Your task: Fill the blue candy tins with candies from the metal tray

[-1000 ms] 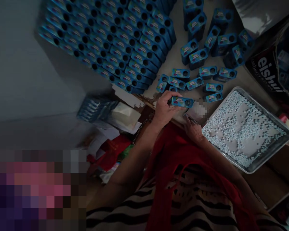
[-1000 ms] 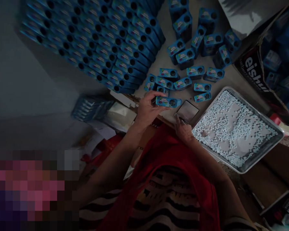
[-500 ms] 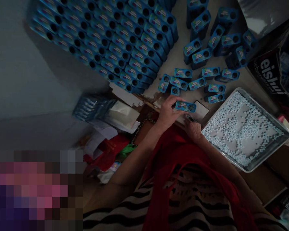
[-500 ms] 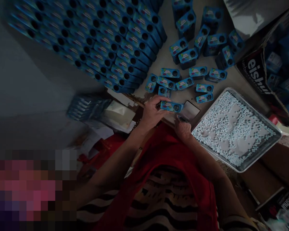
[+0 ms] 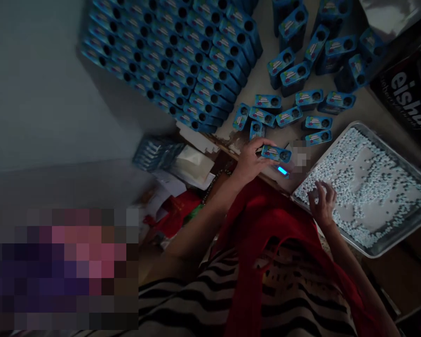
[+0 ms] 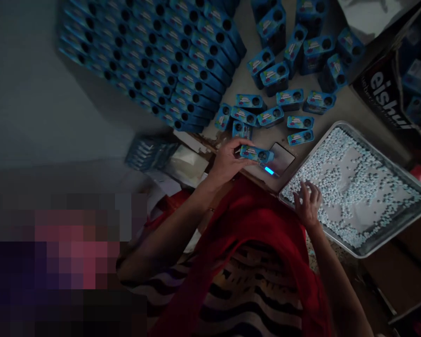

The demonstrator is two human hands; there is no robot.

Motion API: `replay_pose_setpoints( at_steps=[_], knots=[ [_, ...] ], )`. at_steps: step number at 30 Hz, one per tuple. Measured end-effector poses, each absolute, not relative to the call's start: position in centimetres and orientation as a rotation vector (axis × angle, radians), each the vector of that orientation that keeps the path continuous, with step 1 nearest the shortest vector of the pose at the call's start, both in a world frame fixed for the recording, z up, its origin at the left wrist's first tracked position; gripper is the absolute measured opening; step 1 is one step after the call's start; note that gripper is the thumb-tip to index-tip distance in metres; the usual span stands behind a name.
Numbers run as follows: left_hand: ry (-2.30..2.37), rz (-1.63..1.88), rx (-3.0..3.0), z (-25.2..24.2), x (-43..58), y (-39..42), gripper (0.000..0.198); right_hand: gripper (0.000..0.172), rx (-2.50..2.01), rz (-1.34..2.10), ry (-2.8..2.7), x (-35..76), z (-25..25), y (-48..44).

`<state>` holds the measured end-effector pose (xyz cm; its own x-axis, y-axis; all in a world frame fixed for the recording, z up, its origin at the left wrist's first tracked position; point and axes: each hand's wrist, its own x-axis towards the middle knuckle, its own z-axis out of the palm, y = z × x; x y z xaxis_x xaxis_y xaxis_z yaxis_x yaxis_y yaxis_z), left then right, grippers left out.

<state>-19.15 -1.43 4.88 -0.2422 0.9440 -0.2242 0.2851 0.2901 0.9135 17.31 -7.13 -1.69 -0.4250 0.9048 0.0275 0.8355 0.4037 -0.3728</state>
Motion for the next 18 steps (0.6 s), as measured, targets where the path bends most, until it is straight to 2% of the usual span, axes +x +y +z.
replay_pose_setpoints(
  at_steps=[8,14,18],
  knots=[
    [1.573,0.886,1.161,7.0,-23.0,-0.7,0.048,0.069,-1.53,0.242,-2.474,21.2,-3.9,-10.5],
    [1.52,0.805,1.307,5.3,-21.6,0.7,0.039,0.066,-1.729,0.207,-2.344,19.8,-3.0,-11.5],
    [1.382,0.884,1.262,3.1,-20.2,1.8,0.046,0.06,-1.966,0.151,-2.167,19.2,-3.0,-12.0]
  ],
)
